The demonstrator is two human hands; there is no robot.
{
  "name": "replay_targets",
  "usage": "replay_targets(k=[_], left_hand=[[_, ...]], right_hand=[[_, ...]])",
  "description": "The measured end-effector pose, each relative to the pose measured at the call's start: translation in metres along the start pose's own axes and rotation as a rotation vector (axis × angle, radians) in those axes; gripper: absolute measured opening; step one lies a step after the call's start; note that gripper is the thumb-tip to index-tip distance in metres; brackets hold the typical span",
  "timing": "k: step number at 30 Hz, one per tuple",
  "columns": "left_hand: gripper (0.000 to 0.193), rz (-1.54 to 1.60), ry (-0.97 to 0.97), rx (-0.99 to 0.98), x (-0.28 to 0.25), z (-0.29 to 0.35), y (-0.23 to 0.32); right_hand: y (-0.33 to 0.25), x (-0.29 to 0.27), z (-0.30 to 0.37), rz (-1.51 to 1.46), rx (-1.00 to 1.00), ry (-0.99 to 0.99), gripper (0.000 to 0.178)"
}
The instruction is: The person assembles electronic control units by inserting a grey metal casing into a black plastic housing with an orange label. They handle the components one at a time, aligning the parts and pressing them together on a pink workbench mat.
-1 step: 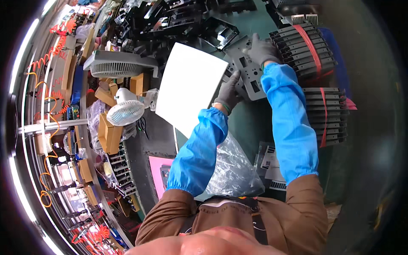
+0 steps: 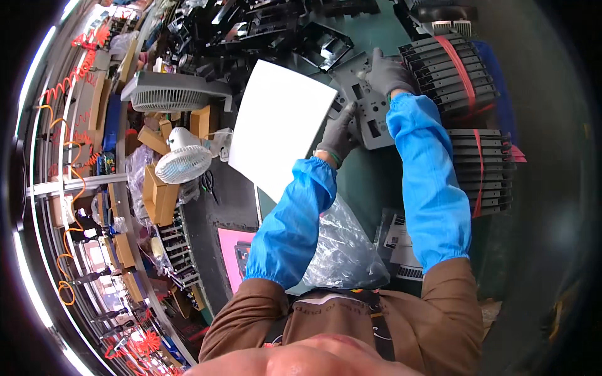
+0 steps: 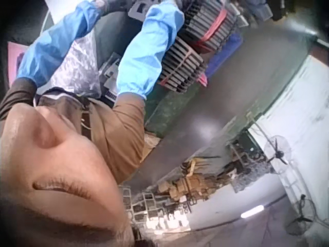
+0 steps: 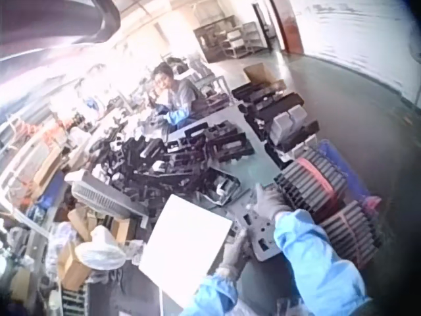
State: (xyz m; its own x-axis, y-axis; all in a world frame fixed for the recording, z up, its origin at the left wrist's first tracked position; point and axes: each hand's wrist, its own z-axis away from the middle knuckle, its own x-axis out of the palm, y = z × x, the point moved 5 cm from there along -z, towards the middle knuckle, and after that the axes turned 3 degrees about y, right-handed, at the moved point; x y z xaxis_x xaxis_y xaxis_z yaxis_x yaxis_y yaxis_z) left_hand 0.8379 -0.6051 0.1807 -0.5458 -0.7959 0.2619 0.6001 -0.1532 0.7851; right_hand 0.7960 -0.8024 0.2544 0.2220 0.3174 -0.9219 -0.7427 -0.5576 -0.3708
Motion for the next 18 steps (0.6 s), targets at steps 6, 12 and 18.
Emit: replay_targets(k=[6, 12, 18], left_hand=[[0.049, -0.092, 0.108, -0.002, -0.014, -0.006, -0.010], [0.049, -0.013, -0.070, -0.102, -0.014, -0.017, -0.008], [0.045, 0.196, -0.305, -0.164, -0.011, -0.004, 0.007]], right_hand=[[-0.008, -0.009, 0.010, -0.027, -0.020, 0.005, 0.064], [0.036, 0.049, -0.031, -0.093, 0.058, -0.299, 0.079], [0.030, 0.061, -0.040, -0.178, -0.069, -0.351, 0.094]])
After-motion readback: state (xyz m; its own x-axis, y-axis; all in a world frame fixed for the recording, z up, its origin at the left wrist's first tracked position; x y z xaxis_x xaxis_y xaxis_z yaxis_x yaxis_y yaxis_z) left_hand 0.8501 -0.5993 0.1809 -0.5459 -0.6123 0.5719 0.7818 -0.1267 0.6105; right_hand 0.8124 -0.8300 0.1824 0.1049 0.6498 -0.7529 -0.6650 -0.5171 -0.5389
